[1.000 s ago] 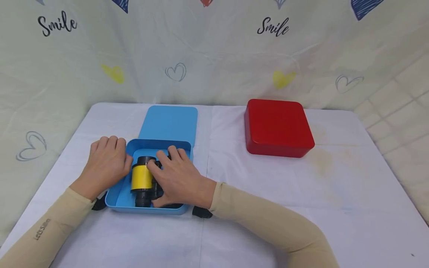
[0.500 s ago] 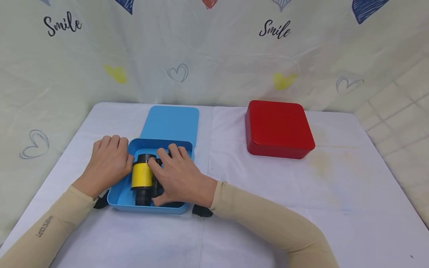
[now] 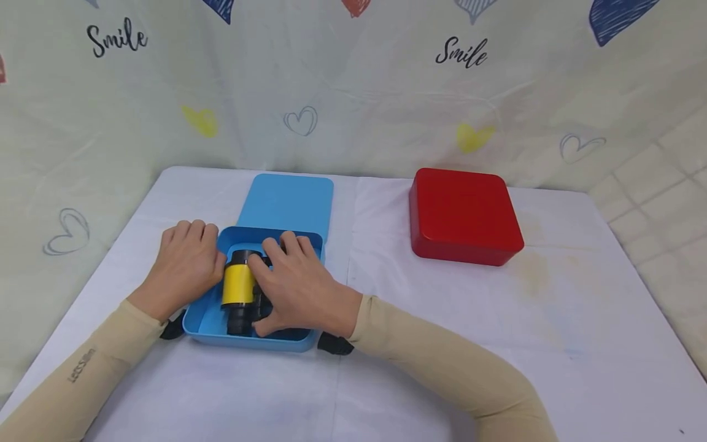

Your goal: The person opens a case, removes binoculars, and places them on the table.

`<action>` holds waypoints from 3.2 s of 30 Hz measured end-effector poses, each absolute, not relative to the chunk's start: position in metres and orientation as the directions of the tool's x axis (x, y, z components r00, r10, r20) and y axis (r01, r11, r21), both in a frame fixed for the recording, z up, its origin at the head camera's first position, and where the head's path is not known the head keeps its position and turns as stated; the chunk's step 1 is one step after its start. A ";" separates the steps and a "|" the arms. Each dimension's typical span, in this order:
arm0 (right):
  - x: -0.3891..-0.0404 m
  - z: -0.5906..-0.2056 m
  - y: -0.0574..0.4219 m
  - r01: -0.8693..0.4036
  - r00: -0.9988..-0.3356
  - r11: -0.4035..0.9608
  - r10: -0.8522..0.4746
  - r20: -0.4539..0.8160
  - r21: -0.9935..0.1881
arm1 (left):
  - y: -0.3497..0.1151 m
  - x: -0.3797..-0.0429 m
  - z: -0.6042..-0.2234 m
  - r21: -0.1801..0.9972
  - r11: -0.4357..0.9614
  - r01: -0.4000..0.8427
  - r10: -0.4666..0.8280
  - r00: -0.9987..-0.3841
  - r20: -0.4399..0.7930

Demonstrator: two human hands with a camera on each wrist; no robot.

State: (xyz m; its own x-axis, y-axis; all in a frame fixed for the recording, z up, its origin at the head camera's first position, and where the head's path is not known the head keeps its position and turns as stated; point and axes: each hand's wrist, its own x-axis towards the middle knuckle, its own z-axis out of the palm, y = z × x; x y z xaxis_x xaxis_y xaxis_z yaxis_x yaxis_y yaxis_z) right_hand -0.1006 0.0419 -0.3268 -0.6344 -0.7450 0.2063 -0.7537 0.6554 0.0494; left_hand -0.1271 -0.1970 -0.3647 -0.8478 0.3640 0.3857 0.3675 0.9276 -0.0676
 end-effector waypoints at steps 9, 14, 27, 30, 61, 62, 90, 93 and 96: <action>-0.101 -0.326 0.041 -0.760 -0.623 0.648 -0.744 0.241 0.035 | -0.197 -0.127 -0.365 -0.078 0.925 0.371 0.369 -0.836 0.406; -0.100 -0.326 0.041 -0.761 -0.621 0.648 -0.742 0.250 0.034 | -0.197 -0.127 -0.365 -0.086 0.922 0.378 0.377 -0.824 0.423; -0.099 -0.327 0.036 -0.763 -0.609 0.646 -0.731 0.307 0.026 | -0.199 -0.127 -0.366 -0.095 0.917 0.387 0.388 -0.811 0.439; -0.099 -0.328 0.035 -0.764 -0.605 0.645 -0.728 0.322 0.022 | -0.198 -0.127 -0.366 -0.093 0.917 0.388 0.387 -0.809 0.441; -0.096 -0.310 0.043 -0.768 -0.598 0.640 -0.706 0.380 -0.020 | -0.196 -0.127 -0.365 -0.086 0.919 0.384 0.384 -0.827 0.410; -0.096 -0.310 0.044 -0.767 -0.598 0.641 -0.705 0.381 -0.019 | -0.196 -0.127 -0.365 -0.091 0.917 0.388 0.389 -0.821 0.418; -0.091 -0.303 0.065 -0.750 -0.613 0.661 -0.684 0.396 -0.021 | -0.196 -0.124 -0.368 -0.067 0.919 0.390 0.377 -0.813 0.444; -0.091 -0.303 0.068 -0.750 -0.614 0.661 -0.683 0.394 -0.023 | -0.195 -0.124 -0.368 -0.052 0.922 0.384 0.368 -0.825 0.429; -0.090 -0.303 0.070 -0.750 -0.616 0.661 -0.684 0.391 -0.025 | -0.195 -0.124 -0.369 -0.037 0.928 0.370 0.353 -0.844 0.403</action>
